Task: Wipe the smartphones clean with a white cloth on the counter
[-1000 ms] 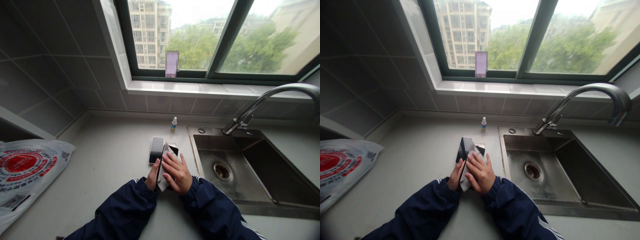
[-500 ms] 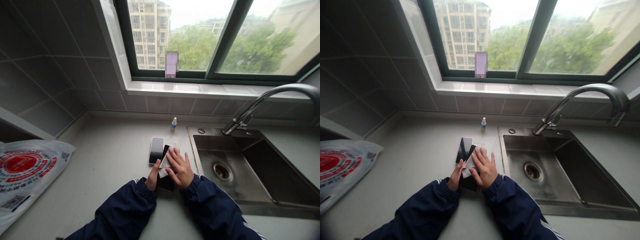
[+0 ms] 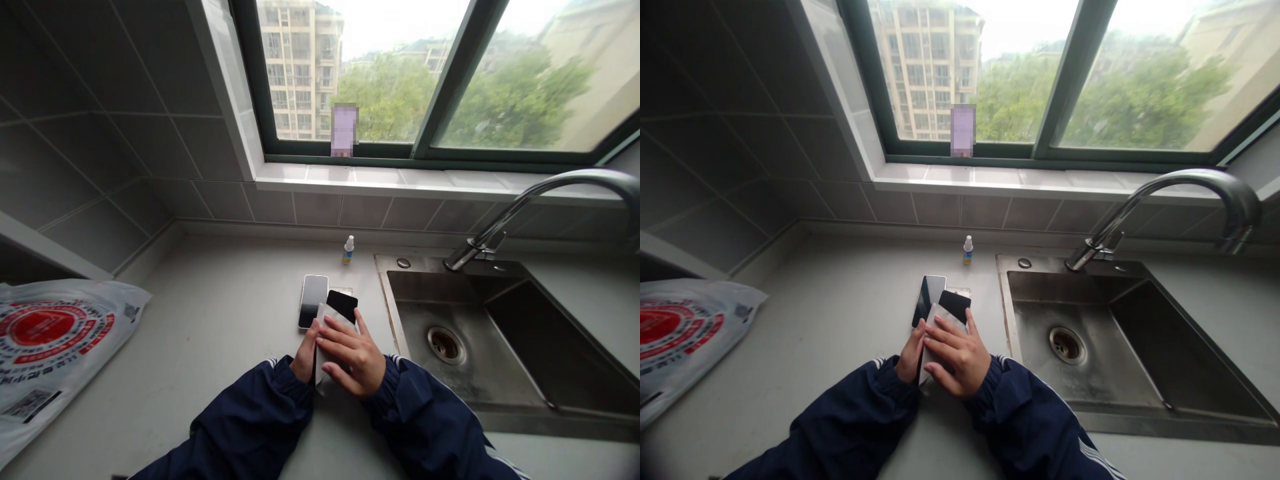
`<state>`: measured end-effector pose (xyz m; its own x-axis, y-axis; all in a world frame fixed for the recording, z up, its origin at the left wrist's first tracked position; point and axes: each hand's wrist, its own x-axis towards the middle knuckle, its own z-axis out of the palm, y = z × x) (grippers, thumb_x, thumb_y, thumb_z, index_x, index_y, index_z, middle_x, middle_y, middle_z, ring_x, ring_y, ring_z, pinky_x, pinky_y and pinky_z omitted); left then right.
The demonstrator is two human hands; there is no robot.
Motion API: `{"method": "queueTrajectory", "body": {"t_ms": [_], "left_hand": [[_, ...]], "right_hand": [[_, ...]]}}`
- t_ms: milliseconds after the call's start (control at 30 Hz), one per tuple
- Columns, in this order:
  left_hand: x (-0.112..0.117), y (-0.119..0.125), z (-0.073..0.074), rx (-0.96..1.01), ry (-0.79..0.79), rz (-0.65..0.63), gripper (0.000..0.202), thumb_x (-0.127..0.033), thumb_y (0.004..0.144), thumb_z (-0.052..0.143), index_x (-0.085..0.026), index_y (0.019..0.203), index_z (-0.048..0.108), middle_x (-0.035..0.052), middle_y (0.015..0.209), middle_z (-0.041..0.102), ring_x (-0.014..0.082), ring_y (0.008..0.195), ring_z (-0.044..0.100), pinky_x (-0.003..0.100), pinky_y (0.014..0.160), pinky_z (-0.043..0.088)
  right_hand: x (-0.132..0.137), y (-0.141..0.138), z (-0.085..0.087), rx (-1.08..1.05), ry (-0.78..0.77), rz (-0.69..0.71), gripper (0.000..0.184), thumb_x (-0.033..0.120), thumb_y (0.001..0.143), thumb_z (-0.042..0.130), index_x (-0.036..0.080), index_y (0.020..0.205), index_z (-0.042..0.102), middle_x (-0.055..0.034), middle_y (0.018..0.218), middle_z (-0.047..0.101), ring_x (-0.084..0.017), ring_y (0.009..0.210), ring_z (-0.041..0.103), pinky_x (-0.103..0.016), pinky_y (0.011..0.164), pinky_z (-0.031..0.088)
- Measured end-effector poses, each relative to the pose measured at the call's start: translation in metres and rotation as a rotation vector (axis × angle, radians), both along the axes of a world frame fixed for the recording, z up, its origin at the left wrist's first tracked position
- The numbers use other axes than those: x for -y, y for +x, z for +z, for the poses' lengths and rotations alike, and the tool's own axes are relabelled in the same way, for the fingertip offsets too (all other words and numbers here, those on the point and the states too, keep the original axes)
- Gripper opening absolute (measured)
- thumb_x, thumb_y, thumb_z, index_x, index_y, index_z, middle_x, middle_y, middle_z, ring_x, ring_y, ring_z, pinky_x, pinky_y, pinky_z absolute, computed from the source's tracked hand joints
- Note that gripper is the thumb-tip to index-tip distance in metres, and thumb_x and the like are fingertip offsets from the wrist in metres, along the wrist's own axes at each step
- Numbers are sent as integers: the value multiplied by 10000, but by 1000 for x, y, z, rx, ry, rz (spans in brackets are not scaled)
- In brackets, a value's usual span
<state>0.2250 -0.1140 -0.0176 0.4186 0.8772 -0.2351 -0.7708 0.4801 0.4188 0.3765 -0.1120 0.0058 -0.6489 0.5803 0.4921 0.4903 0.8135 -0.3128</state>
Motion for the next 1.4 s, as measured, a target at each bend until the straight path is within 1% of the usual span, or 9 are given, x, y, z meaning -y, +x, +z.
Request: {"method": "queueTrajectory", "body": {"t_ms": [233, 300, 433, 567, 900, 1033, 1167, 1333, 1400], "left_hand": [[0, 7, 11, 41, 123, 26, 581, -494, 916, 508, -119, 1360, 513, 146, 1332, 598, 311, 1364, 420, 422, 1146, 286], [0, 7, 15, 45, 110, 54, 587, -504, 905, 518, -111, 1340, 527, 155, 1308, 611, 321, 1333, 454, 439, 1131, 307], [-1, 2, 18, 82, -19, 24, 623, -565, 903, 467, -45, 1219, 598, 186, 1120, 690, 315, 1171, 597, 443, 1088, 364], [-3, -5, 19, 145, -25, -80, 768, -656, 873, 424, 8, 1230, 570, 226, 1071, 691, 344, 1071, 645, 482, 1025, 418], [-7, -9, 27, 71, 26, 36, 724, -610, 927, 333, -27, 1336, 461, 218, 1167, 637, 321, 1072, 624, 474, 964, 440], [-6, -12, 14, -17, 86, -140, 735, -654, 914, 315, -154, 1452, 320, 172, 1070, 672, 299, 794, 696, 478, 711, 531], [-3, -13, -2, -164, 153, -329, 804, -715, 894, 245, -166, 1480, 205, 129, 840, 697, 283, 550, 690, 358, 442, 510], [-2, -8, -5, -220, 281, -307, 714, -626, 935, 296, -193, 1469, 106, 111, 790, 722, 282, 509, 696, 290, 354, 503], [-2, -7, -4, -201, 299, -306, 681, -599, 945, 310, -183, 1453, 132, 93, 752, 720, 261, 482, 686, 267, 339, 496]], "right_hand": [[-14, 12, -8, 52, -1, -299, 471, 297, 971, 418, 170, 1424, 442, -135, 1509, 393, -278, 1444, 292, -590, 1175, 20], [-11, 11, -5, 46, -26, -230, 487, 335, 949, 457, 164, 1404, 469, -139, 1498, 410, -294, 1440, 298, -595, 1171, -12], [1, 3, 10, -11, -107, 142, 418, 404, 883, 540, 237, 1260, 606, -72, 1386, 562, -287, 1377, 419, -574, 1166, -131], [7, 1, 24, -126, -134, 209, 316, 336, 862, 565, 265, 1154, 662, -33, 1252, 667, -267, 1297, 522, -572, 1172, -136], [-13, 28, 25, -115, -73, 25, 322, 221, 878, 574, 245, 1188, 655, -61, 1262, 660, -249, 1290, 532, -535, 1206, 82], [-19, 28, 7, -39, -112, -124, 385, 300, 912, 559, 243, 1289, 607, -102, 1413, 530, -310, 1382, 406, -611, 1160, 164], [-25, 29, -5, -181, -216, -282, 310, 320, 920, 566, 266, 1200, 687, -93, 1468, 464, -326, 1368, 424, -556, 1103, 363], [-27, 28, -8, -448, -401, -331, 282, 347, 850, 665, 257, 1108, 737, -80, 1418, 529, -270, 1164, 624, -386, 944, 563], [-28, 27, -10, -590, -565, -395, 418, 393, 799, 713, 262, 1195, 684, -91, 1421, 520, -259, 1072, 653, -365, 806, 609]]}}
